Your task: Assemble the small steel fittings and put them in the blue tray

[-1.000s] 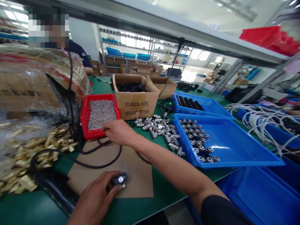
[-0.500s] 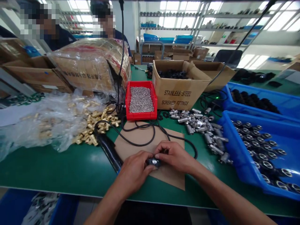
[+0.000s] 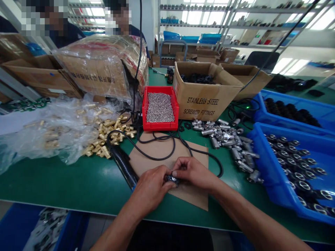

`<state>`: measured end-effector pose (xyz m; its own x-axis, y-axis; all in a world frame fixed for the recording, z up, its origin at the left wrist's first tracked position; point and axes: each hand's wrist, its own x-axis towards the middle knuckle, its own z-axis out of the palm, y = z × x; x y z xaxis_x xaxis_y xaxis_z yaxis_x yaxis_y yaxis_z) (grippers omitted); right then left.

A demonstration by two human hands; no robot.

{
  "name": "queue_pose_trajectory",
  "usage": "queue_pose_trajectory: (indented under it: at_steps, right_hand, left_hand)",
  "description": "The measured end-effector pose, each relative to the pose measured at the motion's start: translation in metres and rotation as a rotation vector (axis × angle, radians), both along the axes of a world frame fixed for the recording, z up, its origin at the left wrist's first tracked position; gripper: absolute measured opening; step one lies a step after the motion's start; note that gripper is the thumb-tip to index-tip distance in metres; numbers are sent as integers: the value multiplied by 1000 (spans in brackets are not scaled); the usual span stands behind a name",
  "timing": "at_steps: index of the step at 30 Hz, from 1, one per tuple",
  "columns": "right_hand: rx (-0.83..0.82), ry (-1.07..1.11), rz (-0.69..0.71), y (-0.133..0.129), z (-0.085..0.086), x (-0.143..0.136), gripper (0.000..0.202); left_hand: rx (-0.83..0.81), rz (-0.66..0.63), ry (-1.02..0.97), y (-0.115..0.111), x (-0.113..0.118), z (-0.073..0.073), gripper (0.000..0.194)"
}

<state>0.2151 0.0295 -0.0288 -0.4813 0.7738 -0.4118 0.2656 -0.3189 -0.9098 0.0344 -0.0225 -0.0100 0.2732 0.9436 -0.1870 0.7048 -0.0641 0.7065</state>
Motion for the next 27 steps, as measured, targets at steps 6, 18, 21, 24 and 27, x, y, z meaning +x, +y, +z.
queue_pose_trajectory:
  at_steps: [6, 18, 21, 24, 27]
  right_hand:
    - [-118, -44, -59, 1, 2, -6, 15]
    - [-153, 65, -36, -3, 2, -2, 26]
    - [-149, 56, -26, -3, 5, -3, 21]
    - [-116, 45, -42, -4, 5, -5, 19]
    - [-102, 43, -54, -5, 3, -6, 17]
  left_hand:
    - [6, -5, 23, 0, 0, 1, 10]
    - [37, -7, 19, -1, -3, -1, 11]
    - [52, -16, 29, -2, -4, -1, 11]
    - [55, -22, 33, -2, -3, -1, 11]
    - [52, -22, 38, -1, -3, 0, 11]
